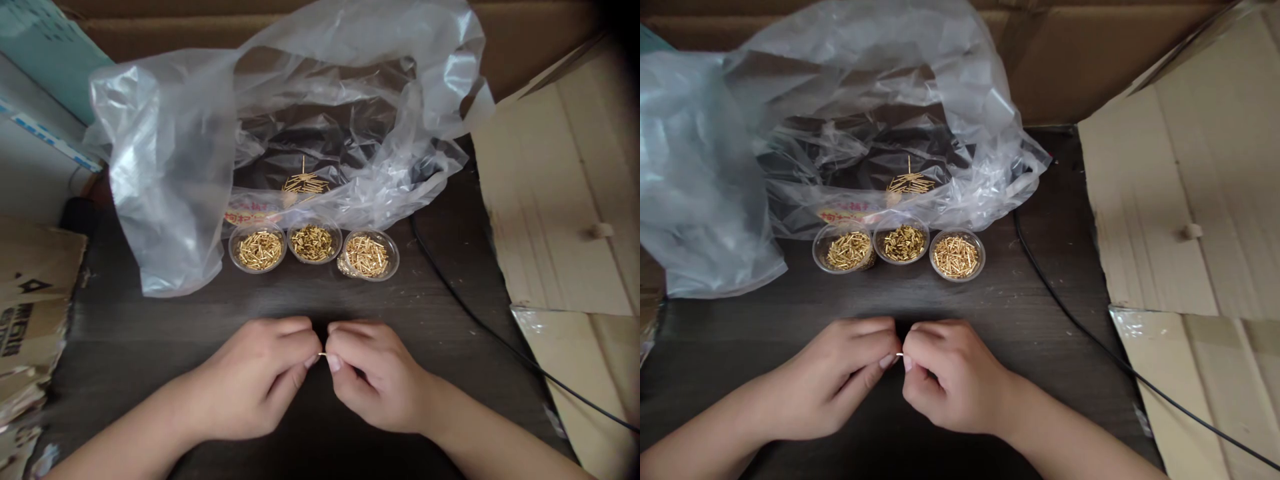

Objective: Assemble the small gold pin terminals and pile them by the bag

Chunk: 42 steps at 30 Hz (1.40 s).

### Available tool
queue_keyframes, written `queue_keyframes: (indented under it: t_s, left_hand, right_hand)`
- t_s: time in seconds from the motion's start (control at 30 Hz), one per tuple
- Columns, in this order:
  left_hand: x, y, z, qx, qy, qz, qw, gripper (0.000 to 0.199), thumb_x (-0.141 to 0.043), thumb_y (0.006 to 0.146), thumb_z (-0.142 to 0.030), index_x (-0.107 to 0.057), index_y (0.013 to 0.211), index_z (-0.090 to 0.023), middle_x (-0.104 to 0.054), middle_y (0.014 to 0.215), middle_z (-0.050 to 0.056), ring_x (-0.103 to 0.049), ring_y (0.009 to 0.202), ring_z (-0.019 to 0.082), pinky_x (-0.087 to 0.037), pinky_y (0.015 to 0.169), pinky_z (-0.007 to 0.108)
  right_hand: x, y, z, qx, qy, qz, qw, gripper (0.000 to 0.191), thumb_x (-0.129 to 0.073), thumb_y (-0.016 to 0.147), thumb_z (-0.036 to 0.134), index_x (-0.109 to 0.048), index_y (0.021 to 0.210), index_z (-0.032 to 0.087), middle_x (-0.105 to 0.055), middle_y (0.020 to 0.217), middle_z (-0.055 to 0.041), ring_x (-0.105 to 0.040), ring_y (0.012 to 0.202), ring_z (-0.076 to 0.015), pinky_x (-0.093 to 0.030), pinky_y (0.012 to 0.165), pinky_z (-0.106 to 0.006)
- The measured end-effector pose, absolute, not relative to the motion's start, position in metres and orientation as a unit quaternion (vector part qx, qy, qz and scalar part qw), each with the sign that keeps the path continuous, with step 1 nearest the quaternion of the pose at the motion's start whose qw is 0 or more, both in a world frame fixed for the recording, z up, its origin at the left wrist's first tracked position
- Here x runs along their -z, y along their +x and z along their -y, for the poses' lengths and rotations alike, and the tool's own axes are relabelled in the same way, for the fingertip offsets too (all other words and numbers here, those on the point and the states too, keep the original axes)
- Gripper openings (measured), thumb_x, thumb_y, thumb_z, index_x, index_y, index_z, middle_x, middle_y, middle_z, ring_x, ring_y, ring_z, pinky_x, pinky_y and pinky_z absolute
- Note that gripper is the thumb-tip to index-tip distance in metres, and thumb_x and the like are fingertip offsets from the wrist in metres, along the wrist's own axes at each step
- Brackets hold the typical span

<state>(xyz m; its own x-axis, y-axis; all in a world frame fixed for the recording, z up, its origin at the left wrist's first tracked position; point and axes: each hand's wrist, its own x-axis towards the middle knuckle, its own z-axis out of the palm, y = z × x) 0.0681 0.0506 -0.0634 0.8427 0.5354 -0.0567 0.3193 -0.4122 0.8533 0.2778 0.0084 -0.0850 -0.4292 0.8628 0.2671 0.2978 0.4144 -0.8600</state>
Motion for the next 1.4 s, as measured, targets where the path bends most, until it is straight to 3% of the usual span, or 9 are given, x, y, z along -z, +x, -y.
queue_keyframes:
  t_s: [0.33,0.77,1.4]
  left_hand:
    - [0.067,0.068,-0.051,-0.101,0.836,-0.264,0.47,0.018,-0.044,0.093,-0.006,-0.043,0.082,-0.019,-0.048,0.081,-0.001,-0.046,0.07,0.014,-0.033,0.061,0.029]
    - [0.066,0.067,-0.056,-0.087,0.84,-0.23,0.484,0.019,-0.044,0.093,-0.003,-0.049,0.085,-0.02,-0.053,0.082,-0.001,-0.05,0.071,0.014,-0.036,0.063,0.028]
    - [0.067,0.07,-0.05,-0.076,0.852,-0.265,0.445,0.019,-0.044,0.086,0.0,-0.05,0.081,-0.018,-0.051,0.079,0.0,-0.048,0.068,0.014,-0.032,0.059,0.029]
  right_hand:
    - [0.087,0.28,-0.006,-0.31,-0.382,0.806,0.328,0.02,-0.042,0.083,0.005,-0.036,0.073,0.021,-0.038,0.065,0.0048,-0.034,0.057,-0.0107,-0.028,0.057,-0.026]
    - [0.081,0.284,-0.016,-0.463,-0.345,0.759,0.299,0.021,-0.043,0.079,0.006,-0.03,0.071,0.021,-0.034,0.062,0.0062,-0.034,0.056,-0.0084,-0.025,0.054,-0.025]
    - [0.075,0.283,-0.014,-0.5,-0.413,0.714,0.264,0.022,-0.046,0.075,0.003,-0.033,0.066,0.019,-0.035,0.058,0.0074,-0.033,0.054,-0.0069,-0.024,0.054,-0.023]
